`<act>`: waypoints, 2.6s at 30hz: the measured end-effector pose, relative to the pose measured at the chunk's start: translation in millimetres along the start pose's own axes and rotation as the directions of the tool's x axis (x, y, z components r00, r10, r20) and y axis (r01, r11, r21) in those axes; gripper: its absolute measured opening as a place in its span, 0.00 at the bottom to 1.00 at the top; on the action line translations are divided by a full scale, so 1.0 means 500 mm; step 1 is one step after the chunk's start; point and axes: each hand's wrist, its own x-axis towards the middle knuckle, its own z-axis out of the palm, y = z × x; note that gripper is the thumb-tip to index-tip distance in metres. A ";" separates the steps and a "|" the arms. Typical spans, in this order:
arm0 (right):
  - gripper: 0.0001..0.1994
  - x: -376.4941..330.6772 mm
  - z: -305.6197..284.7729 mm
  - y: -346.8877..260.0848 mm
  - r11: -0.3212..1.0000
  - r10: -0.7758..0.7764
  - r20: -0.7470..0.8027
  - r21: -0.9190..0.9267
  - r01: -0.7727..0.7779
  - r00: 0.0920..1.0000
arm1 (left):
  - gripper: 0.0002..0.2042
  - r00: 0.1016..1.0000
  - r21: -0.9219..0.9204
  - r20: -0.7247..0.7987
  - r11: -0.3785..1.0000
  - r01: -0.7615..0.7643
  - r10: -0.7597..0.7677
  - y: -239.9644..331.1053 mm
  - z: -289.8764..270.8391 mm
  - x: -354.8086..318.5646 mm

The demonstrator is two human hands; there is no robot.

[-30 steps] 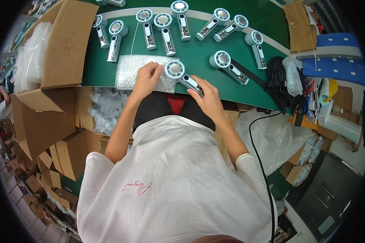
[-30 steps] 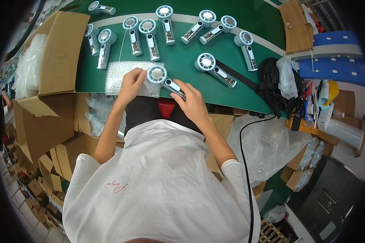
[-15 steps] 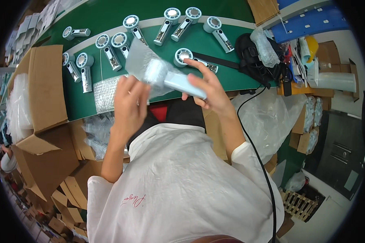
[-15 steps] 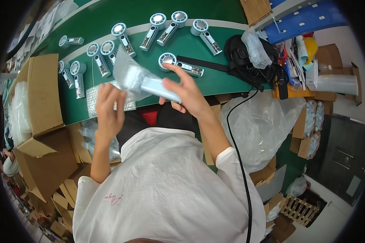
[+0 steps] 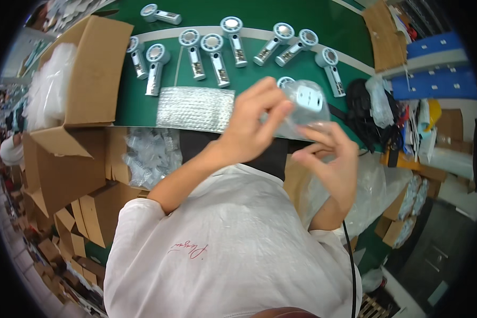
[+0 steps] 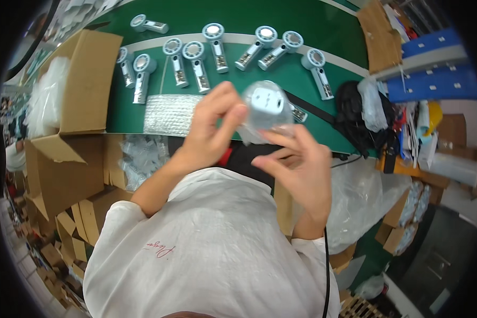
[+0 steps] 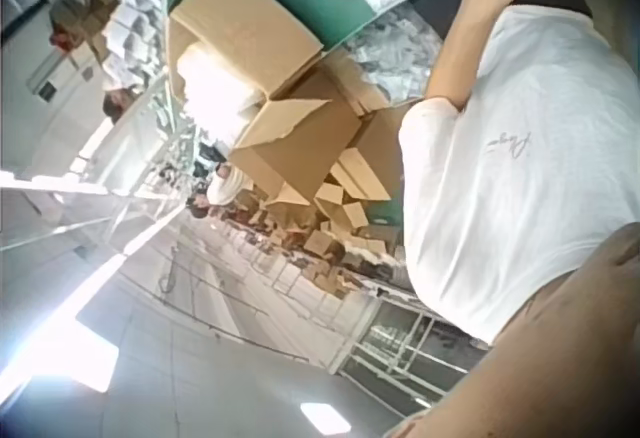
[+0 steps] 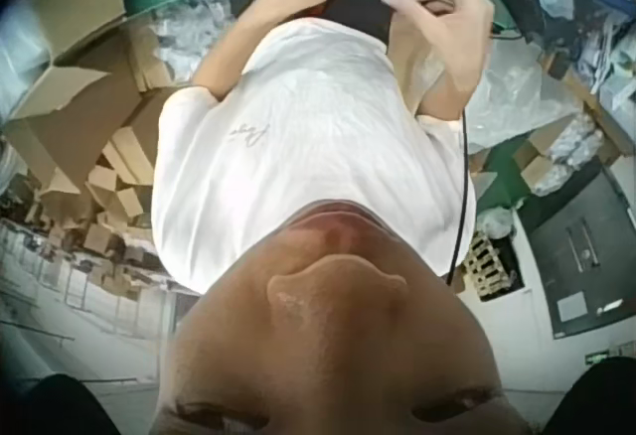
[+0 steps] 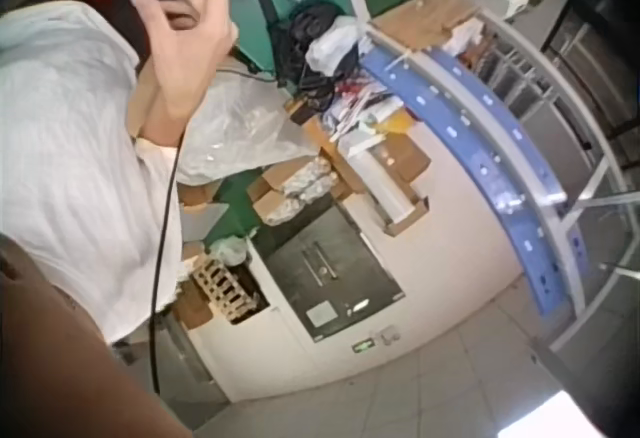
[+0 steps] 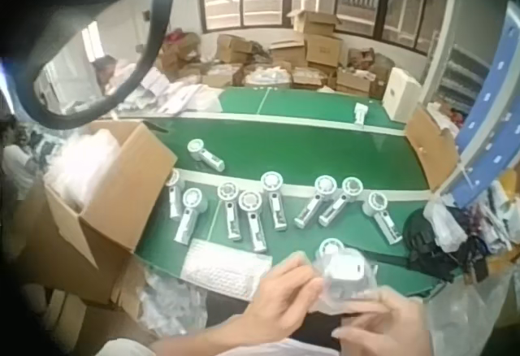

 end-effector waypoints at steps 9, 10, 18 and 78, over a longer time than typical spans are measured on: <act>0.06 0.118 -0.168 0.004 0.947 -0.316 -0.566 -0.237 0.217 0.762 | 0.07 0.967 0.146 0.015 0.958 0.248 -0.252 -0.055 -0.034 -0.047; 0.07 0.141 -0.202 0.010 0.939 -0.341 -0.651 -0.265 0.218 0.678 | 0.08 0.937 0.216 0.013 0.916 0.337 -0.348 -0.083 -0.054 -0.073; 0.09 0.347 -0.367 0.187 0.904 -0.313 -0.726 -0.029 0.427 0.613 | 0.11 0.976 0.784 -0.152 0.583 0.215 -0.155 -0.251 -0.079 -0.199; 0.25 0.115 0.167 0.241 0.621 -0.486 0.487 -0.392 0.679 0.726 | 0.06 0.987 0.547 -0.045 0.823 0.156 -0.157 -0.198 -0.111 -0.162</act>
